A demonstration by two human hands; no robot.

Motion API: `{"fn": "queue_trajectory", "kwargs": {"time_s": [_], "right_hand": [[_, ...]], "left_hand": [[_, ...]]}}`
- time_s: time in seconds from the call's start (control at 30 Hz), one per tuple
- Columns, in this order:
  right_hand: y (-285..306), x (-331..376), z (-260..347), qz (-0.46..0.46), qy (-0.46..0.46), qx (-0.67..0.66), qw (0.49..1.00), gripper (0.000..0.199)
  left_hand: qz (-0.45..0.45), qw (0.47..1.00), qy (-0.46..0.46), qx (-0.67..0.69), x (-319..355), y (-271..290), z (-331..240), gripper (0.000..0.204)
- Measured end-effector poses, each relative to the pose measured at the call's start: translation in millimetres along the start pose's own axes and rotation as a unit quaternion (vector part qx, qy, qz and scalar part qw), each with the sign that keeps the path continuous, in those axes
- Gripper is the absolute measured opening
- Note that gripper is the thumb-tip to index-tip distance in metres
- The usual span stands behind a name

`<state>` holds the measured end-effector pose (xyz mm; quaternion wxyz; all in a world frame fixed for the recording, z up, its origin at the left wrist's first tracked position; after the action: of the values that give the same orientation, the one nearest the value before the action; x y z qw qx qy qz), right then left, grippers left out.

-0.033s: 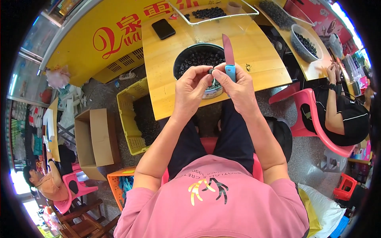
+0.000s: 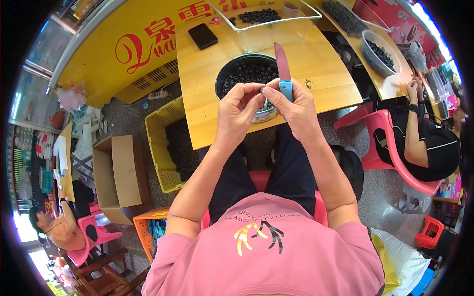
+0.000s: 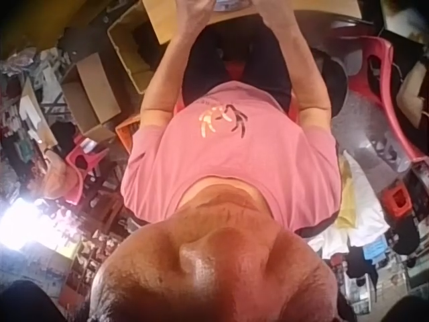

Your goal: Trimming the ends or peeling small black vegetables using a hand-held knife.

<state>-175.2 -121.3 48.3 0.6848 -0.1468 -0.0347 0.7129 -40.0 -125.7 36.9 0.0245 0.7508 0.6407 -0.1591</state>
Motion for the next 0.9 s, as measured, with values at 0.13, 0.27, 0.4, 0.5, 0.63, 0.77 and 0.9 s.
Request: {"fn": "queue_trajectory", "kwargs": {"time_s": [0.13, 0.27, 0.4, 0.5, 0.63, 0.77, 0.9], "right_hand": [[-4, -2, -4, 0.039, -0.034, -0.002, 0.999, 0.015], [-3, -1, -12, 0.037, -0.09, -0.031, 0.995, 0.017], [-4, 0, -12, 0.05, -0.096, -0.054, 0.993, 0.017], [1, -2, 6, 0.022, 0.077, 0.114, 0.99, 0.018], [-14, 18, 41, 0.023, 0.315, 0.408, 0.857, 0.014], [-16, 20, 41, 0.029, 0.298, 0.424, 0.855, 0.013], [-16, 20, 42, 0.018, 0.317, 0.449, 0.835, 0.015]], "left_hand": [[0.002, 1.0, -0.02, -0.022, 6, 2, -3, 0.015], [0.004, 1.0, -0.024, -0.006, 7, 1, -5, 0.02], [0.012, 0.999, -0.001, 0.05, 7, 3, -4, 0.017], [0.013, 0.997, 0.014, 0.078, 6, 6, 2, 0.017], [0.004, 0.997, 0.007, 0.073, 6, 7, -2, 0.015], [0.009, 0.998, 0.013, 0.066, 6, 6, -1, 0.015], [0.006, 0.998, 0.013, 0.053, 7, 7, -1, 0.015]]}}
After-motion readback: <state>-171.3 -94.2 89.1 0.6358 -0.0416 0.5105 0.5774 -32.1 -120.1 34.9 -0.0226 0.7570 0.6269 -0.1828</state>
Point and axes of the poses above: each hand's wrist, its own x-axis away from the middle knuckle, its own y-axis out of the back of the hand, z = x × y, the point moved 9 cm from there along -x, towards the middle knuckle, and after that the axes turned 1 degree about -z, right-handed, at the moved point
